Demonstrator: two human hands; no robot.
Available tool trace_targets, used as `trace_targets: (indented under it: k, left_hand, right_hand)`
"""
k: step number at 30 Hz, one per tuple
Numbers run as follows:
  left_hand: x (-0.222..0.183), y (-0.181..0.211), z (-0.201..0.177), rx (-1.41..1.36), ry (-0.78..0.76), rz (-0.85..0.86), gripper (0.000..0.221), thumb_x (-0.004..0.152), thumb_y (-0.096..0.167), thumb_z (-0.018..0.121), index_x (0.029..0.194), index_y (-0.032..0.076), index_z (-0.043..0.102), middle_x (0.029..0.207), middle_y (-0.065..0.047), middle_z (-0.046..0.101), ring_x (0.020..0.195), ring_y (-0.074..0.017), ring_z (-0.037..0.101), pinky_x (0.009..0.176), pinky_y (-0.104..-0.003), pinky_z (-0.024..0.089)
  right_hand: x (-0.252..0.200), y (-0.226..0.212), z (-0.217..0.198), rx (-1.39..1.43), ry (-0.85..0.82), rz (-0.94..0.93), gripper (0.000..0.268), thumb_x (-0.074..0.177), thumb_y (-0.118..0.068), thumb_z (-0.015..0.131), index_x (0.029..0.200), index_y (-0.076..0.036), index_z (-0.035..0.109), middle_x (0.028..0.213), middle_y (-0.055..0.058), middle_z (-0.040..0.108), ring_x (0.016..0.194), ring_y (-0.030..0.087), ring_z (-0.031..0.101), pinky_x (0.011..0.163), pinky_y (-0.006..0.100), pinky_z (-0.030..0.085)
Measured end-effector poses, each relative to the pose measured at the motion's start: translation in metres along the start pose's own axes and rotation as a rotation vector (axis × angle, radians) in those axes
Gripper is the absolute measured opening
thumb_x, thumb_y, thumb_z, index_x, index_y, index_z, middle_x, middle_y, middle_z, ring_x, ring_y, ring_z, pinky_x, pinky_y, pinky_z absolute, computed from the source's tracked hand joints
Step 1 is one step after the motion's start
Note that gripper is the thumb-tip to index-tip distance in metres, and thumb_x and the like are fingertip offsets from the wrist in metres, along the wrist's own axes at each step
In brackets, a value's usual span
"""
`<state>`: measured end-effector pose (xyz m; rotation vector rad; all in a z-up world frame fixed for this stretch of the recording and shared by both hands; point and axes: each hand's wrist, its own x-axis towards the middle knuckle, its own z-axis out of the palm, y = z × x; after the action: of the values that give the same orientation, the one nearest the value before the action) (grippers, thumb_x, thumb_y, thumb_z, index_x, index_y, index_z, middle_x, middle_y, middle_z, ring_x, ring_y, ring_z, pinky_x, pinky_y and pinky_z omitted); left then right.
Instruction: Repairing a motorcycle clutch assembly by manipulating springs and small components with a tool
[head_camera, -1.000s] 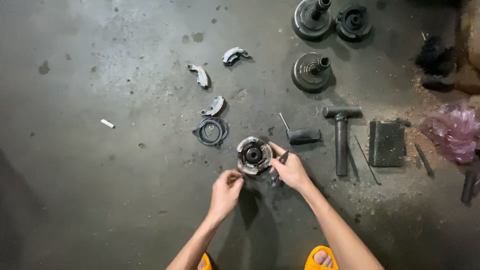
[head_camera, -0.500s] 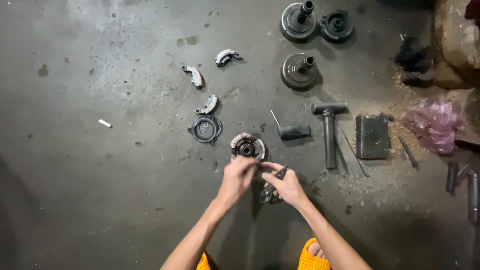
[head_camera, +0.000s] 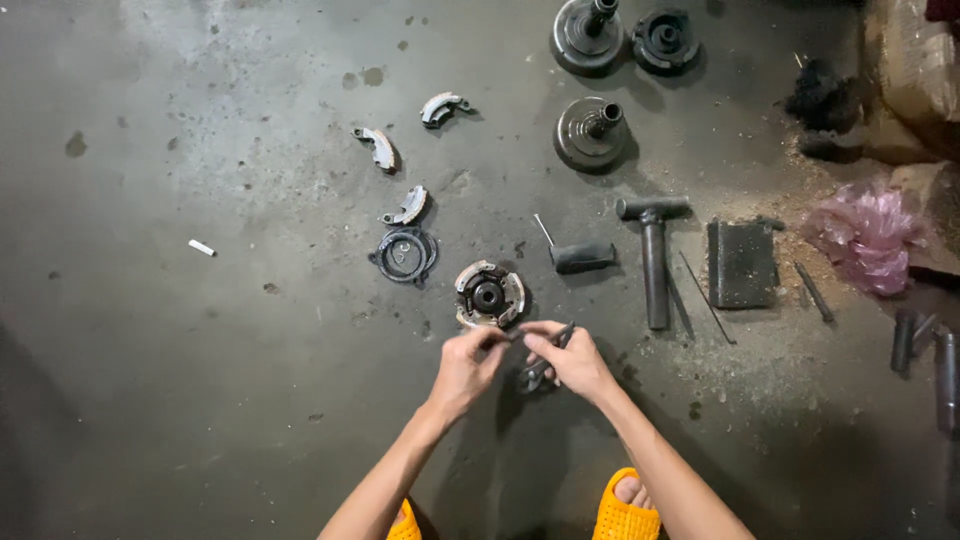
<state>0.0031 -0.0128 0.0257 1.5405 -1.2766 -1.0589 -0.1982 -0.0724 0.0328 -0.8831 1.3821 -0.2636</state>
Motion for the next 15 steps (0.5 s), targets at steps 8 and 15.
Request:
trace_targets:
  k: [8, 15]
  left_hand:
    - [0.041, -0.032, -0.007, 0.584, -0.071, 0.296, 0.014, 0.083, 0.024, 0.079, 0.094, 0.025, 0.070, 0.092, 0.002, 0.061, 0.095, -0.0230, 0.059, 0.085, -0.037, 0.045]
    - [0.043, -0.059, 0.003, 0.725, -0.049, 0.470, 0.020, 0.081, 0.032, 0.074, 0.096, 0.023, 0.065, 0.093, 0.000, 0.057, 0.093, -0.0253, 0.056, 0.087, -0.041, 0.041]
  right_hand:
    - [0.007, -0.014, -0.019, -0.002, 0.210, -0.088, 0.027, 0.096, -0.021, 0.069, 0.100, 0.004, 0.077, 0.079, 0.023, 0.076, 0.046, 0.020, 0.064, 0.034, 0.028, 0.055]
    - [0.006, -0.049, -0.001, -0.118, 0.263, -0.382, 0.023, 0.097, -0.013, 0.068, 0.080, 0.000, 0.077, 0.071, 0.019, 0.075, 0.049, 0.020, 0.070, 0.039, 0.029, 0.059]
